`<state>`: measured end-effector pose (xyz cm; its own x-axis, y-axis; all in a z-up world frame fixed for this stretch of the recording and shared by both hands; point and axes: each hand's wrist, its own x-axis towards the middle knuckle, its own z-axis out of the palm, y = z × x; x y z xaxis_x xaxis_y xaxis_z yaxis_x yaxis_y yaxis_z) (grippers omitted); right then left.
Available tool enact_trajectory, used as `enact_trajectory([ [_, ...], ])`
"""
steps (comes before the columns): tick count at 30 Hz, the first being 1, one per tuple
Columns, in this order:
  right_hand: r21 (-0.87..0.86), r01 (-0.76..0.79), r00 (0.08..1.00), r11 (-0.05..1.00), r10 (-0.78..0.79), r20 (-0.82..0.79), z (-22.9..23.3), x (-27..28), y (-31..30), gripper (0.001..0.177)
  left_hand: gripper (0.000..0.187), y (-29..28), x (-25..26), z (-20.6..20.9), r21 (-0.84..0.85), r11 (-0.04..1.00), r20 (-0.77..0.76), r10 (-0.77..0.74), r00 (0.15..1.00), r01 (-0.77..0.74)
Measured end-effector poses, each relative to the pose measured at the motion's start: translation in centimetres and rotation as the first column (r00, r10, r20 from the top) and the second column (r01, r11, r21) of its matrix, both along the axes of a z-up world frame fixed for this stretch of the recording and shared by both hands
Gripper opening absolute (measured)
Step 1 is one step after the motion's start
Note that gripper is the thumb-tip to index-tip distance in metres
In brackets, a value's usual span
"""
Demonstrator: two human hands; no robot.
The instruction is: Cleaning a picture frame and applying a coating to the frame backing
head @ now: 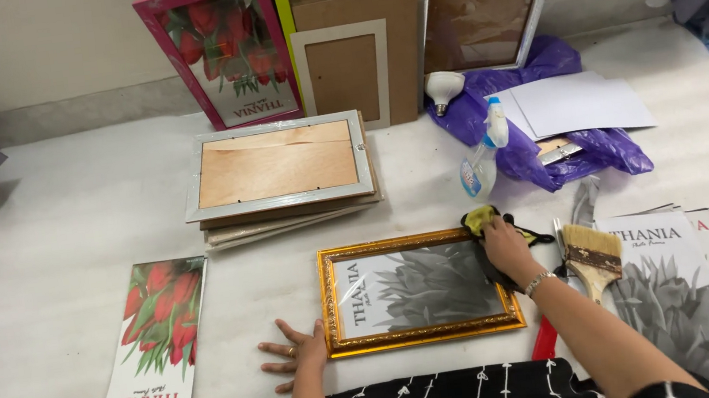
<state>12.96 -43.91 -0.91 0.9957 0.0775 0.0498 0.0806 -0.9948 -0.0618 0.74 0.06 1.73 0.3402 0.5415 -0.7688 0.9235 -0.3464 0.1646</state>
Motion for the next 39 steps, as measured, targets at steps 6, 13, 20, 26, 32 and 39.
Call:
enact_trajectory([
  [6, -0.062, -0.129, 0.991, 0.99, 0.126, -0.05, 0.2, -10.5, -1.9, 0.033, 0.095, -0.1, -0.1, 0.0, 0.023, 1.0, 0.013, -0.015, 1.0, 0.015],
  [13, -0.175, -0.498, 0.826, 0.849, 0.403, -0.393, 3.1, -14.8, -3.5, 0.038, 0.094, -0.4, -0.6, 1.5, -0.014, 1.0, 0.028, -0.001, 1.0, 0.001],
  [20, -0.193, -0.732, 0.681, 0.654, 0.693, -0.236, 3.2, -14.0, 2.3, 0.046, 0.092, -0.5, -0.8, 2.0, -0.026, 1.0, 0.078, 0.002, 0.997, 0.0],
  [26, -0.101, -0.743, 0.669, 0.662, 0.738, -0.088, 4.1, -14.3, 14.8, 0.033, 0.091, -0.3, -0.8, 2.3, -0.041, 0.999, 0.076, 0.0, 0.997, 0.003],
  [32, -0.065, -0.728, 0.678, 0.683, 0.731, 0.077, 5.6, -14.5, 26.4, 0.029, 0.093, -0.1, -0.7, 0.3, -0.016, 1.0, 0.095, -0.004, 0.995, 0.006],
  [39, 0.02, -0.727, 0.679, 0.687, 0.722, -0.135, 3.9, -14.2, 23.4, 0.055, 0.093, -0.1, -0.8, 1.4, -0.032, 0.999, 0.081, -0.03, 0.996, 0.033],
])
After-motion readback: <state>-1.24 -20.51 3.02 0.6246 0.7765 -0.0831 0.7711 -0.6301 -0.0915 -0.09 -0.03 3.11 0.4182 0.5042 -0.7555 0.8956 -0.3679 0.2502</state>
